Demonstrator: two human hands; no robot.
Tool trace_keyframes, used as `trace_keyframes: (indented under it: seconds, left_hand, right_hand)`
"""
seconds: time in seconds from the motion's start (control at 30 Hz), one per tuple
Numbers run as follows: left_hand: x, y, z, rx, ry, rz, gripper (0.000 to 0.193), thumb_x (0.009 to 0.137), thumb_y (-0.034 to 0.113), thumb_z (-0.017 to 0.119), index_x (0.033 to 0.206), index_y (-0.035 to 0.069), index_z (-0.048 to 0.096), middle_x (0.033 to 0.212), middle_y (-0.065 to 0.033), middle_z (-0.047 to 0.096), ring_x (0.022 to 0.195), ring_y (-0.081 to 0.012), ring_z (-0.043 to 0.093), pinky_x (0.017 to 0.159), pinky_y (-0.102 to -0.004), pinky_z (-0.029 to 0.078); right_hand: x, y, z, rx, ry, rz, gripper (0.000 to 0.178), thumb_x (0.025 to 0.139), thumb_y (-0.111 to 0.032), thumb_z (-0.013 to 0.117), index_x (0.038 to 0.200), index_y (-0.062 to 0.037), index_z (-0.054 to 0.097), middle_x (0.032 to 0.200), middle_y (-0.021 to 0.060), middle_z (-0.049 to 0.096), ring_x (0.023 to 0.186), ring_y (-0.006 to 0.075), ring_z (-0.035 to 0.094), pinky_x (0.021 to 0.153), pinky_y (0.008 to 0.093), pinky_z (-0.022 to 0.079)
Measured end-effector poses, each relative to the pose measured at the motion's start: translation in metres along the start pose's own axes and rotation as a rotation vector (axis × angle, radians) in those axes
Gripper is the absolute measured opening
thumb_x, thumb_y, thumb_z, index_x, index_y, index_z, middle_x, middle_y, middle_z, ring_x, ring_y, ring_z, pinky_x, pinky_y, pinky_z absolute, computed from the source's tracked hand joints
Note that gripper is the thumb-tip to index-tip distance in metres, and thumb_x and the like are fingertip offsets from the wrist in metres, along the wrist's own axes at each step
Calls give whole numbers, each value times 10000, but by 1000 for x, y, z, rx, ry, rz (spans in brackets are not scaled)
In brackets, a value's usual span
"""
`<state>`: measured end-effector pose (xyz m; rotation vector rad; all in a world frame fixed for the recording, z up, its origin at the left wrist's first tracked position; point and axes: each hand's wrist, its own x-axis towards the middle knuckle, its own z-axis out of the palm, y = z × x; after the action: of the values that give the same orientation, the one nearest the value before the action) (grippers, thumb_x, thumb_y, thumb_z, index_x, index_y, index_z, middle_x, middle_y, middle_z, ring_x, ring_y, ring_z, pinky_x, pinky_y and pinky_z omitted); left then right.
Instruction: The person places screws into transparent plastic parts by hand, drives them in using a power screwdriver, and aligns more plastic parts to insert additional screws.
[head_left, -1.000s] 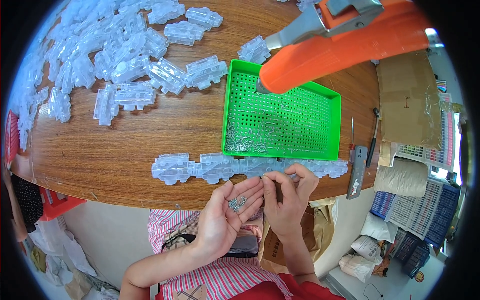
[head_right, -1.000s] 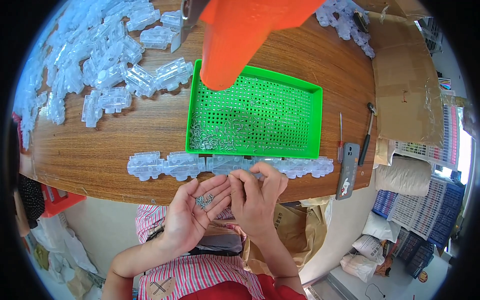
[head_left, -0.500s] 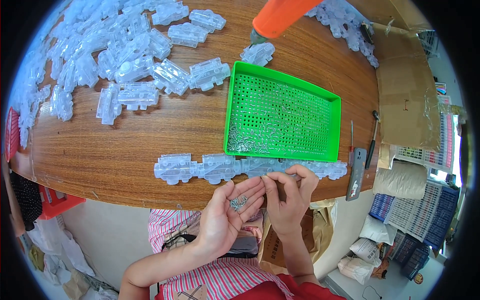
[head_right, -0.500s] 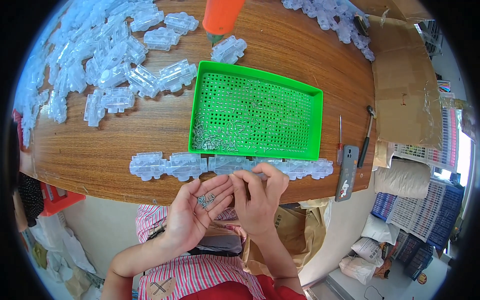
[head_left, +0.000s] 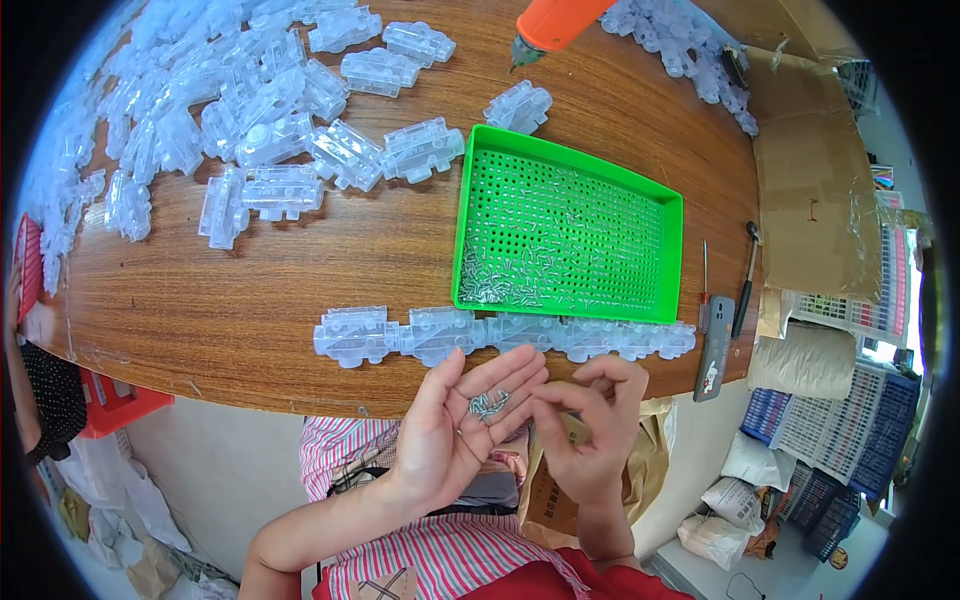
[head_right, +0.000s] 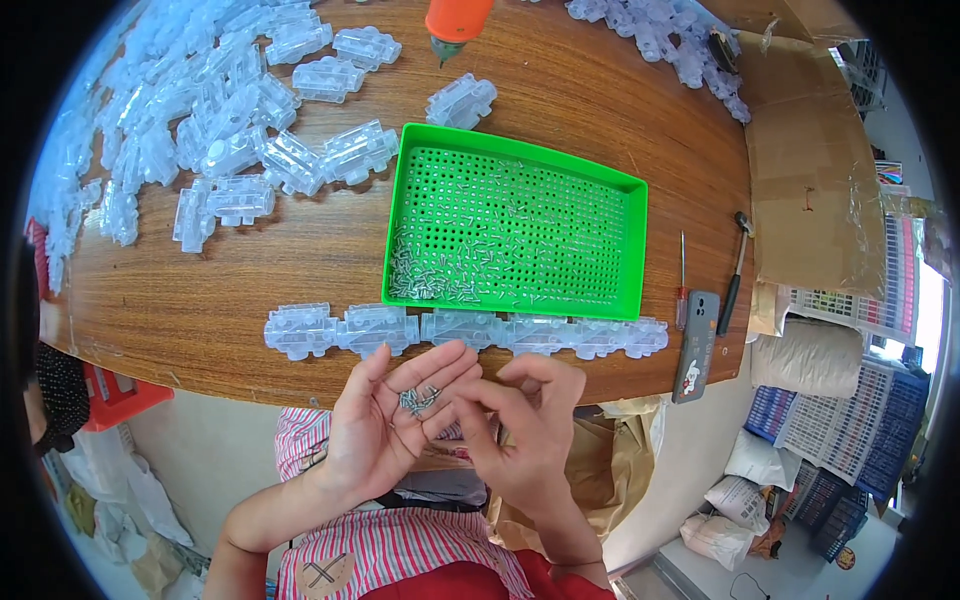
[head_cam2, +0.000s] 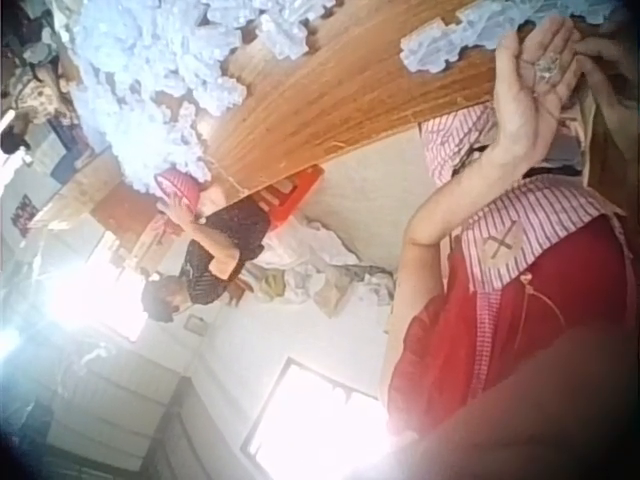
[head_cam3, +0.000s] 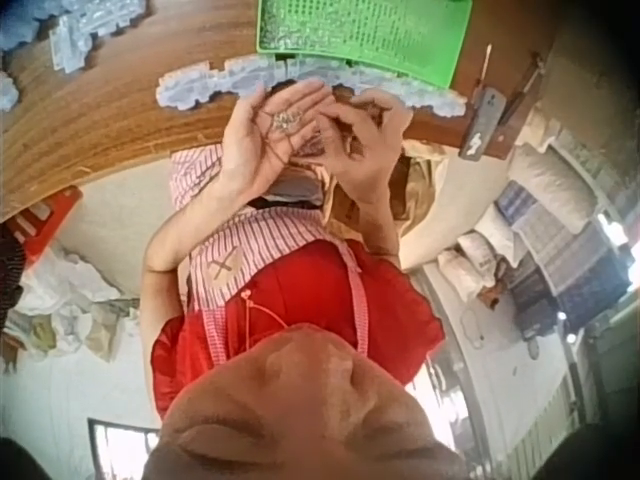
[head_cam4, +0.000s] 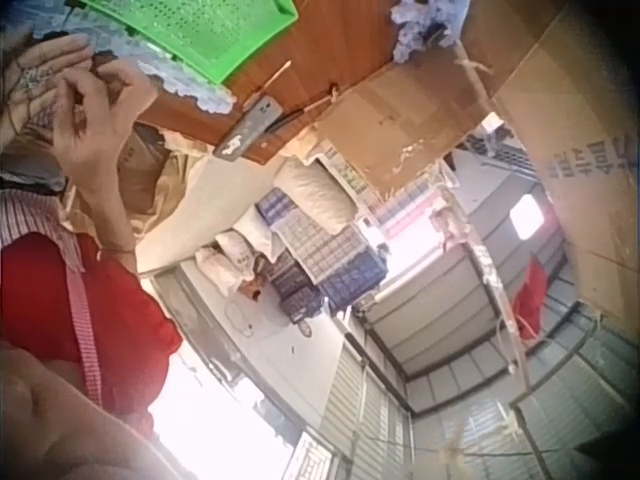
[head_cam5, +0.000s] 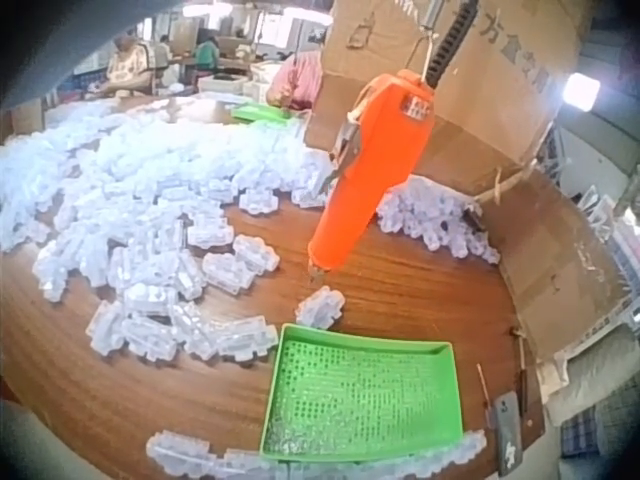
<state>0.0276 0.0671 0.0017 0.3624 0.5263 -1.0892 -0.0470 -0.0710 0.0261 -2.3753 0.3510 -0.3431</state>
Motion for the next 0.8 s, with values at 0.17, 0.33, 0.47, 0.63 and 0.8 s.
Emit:
trace_keyframes:
  seconds: [0.17,0.33,0.47,0.63,0.8]
  left_hand:
    - [-3,1,1,22,-51,-26,668,1029,487,278,1433,-34,387,1475,-165,425,1330,-247,453,1118,-368,365]
    - [-6,2,1,68,-29,12,658,1034,472,267,1437,-37,378,1478,-174,418,1321,-224,460,1121,-366,362]
    - [-4,4,4,65,-18,49,655,1037,464,259,1432,-45,379,1479,-181,415,1308,-227,473,1116,-367,371]
    - [1,7,2,146,-13,76,489,1040,295,383,1369,-62,442,1398,-174,495,1266,-245,512,1084,-368,414]
    - [8,-1,-7,229,22,81,285,1008,152,508,1202,-42,586,1188,-116,631,1079,-179,631,941,-305,542]
  right_hand:
    - [0,-8,10,-82,-17,-42,262,737,-70,781,987,-120,723,1031,45,519,887,210,477,750,324,394]
    - [2,-13,6,-225,-65,-184,304,717,-98,775,1014,-131,720,1036,9,570,936,215,494,815,360,353]
    - [3,-6,12,-268,-18,-272,243,718,-94,770,953,-128,715,1018,20,570,900,218,500,758,346,386]
    - [12,1,15,-100,74,-216,197,743,-85,742,931,-115,696,1002,53,571,883,238,510,760,371,388]
    - [13,7,18,-54,154,-126,128,745,-86,741,859,-83,684,977,125,550,894,286,515,771,379,420]
